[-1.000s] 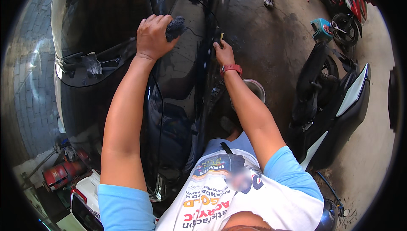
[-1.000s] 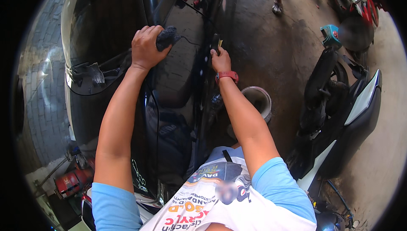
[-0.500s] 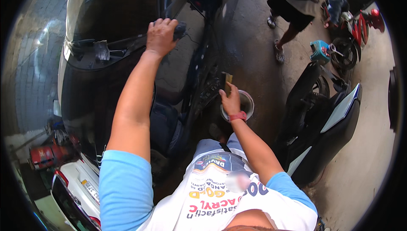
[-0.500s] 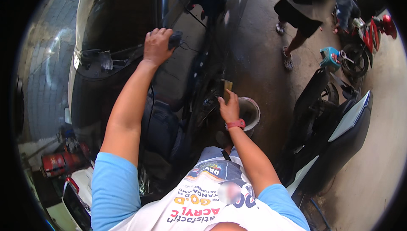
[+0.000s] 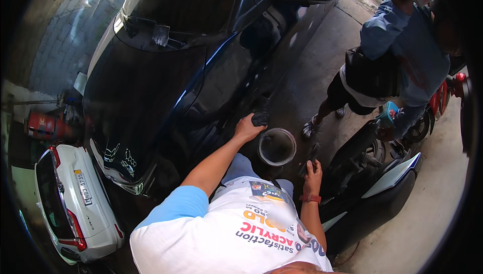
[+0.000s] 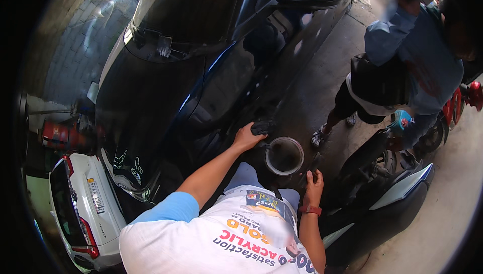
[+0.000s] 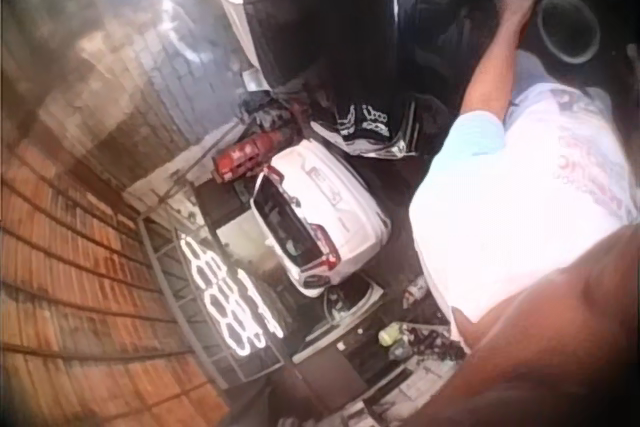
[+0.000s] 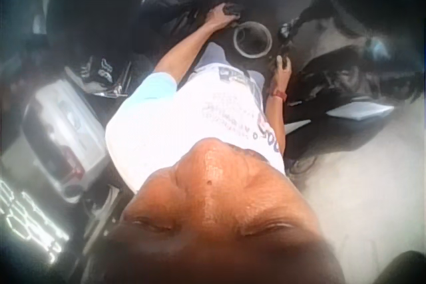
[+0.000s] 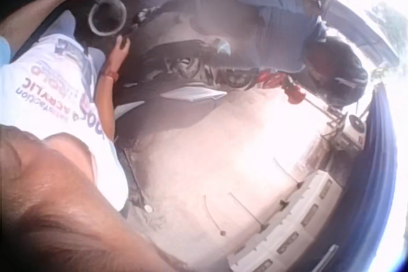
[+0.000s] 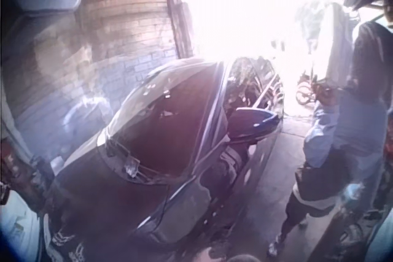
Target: The person sands the front bumper of a black car using sandpaper and a cloth. They repeatedly dip the sandpaper into a bucket of water and wipe the surface, focusing on a specific area near the wheel arch.
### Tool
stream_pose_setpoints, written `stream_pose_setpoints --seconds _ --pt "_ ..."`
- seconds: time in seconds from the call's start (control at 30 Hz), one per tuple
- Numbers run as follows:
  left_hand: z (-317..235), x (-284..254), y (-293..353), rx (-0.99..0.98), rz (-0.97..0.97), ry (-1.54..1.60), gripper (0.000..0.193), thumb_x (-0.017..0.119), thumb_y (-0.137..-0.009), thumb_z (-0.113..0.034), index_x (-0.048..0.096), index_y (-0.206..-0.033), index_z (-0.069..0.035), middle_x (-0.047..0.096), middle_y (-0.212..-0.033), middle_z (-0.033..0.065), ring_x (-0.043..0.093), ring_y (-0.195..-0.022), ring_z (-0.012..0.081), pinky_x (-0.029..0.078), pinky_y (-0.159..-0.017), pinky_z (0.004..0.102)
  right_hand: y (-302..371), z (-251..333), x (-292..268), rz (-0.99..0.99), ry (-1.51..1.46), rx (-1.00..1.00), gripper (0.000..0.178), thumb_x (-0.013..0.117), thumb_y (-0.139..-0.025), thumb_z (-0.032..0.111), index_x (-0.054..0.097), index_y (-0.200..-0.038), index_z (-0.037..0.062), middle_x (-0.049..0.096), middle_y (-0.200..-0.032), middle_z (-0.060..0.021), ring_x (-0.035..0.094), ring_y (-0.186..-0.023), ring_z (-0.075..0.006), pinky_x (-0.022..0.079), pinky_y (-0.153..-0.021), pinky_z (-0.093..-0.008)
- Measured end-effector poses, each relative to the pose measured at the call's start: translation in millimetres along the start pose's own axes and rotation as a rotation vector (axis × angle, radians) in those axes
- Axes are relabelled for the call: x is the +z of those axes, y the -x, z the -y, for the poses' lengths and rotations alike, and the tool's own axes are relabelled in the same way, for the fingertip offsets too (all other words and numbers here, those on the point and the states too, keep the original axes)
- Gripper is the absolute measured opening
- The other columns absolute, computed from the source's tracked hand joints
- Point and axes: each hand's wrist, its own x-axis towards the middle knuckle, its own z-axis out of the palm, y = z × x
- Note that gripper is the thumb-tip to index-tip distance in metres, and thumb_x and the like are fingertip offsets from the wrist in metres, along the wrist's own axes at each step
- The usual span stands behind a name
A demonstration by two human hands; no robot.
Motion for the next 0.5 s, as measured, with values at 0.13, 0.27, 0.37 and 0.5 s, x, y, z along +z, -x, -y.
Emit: stream_pose_setpoints --seconds 0.13,0.27,0.37,0.5 --pt "48 22 42 -0.643 0.370 1.409 0.056 0.073 -0.095 -0.054 0.071 -0.130 -0.011 0.077 -0.124 0.0111 0.070 -0.120 0.0314 0.052 -0.108 0.0526 23 48 51 0.148 -0.073 0.038 0.049 0.077 -0.100 0.019 0.058 -0.141 0.0021 0.070 -0.119 -0.0046 0.066 -0.107 -0.0095 0.052 -0.076 -0.0230" --pt "31 -20 76 -0.589 0.473 1.619 0.062 0.063 -0.100 -0.061 0.069 -0.135 -0.011 0.073 -0.133 0.0108 0.067 -0.126 0.0283 0.049 -0.113 0.0504 4 89 136 0.395 0.143 -0.277 0.049 0.078 -0.096 0.014 0.060 -0.140 0.0012 0.069 -0.112 -0.0046 0.068 -0.103 -0.0143 0.053 -0.082 -0.0273" --pt "33 -56 95 -0.535 0.463 1.607 0.064 0.061 -0.101 -0.060 0.066 -0.141 -0.010 0.069 -0.140 0.0109 0.064 -0.131 0.0277 0.047 -0.115 0.0489 9 139 217 0.518 0.356 -0.472 0.048 0.078 -0.089 0.009 0.065 -0.135 0.0053 0.070 -0.116 -0.0082 0.067 -0.106 -0.0195 0.053 -0.091 -0.0334" --pt "31 -107 117 -0.384 0.462 1.560 0.065 0.061 -0.101 -0.062 0.066 -0.141 -0.011 0.069 -0.139 0.0105 0.065 -0.130 0.0273 0.046 -0.116 0.0461 0 192 320 0.460 0.657 -1.041 0.049 0.075 -0.082 0.008 0.067 -0.131 0.0079 0.066 -0.122 -0.0143 0.065 -0.113 -0.0347 0.051 -0.100 -0.0424"
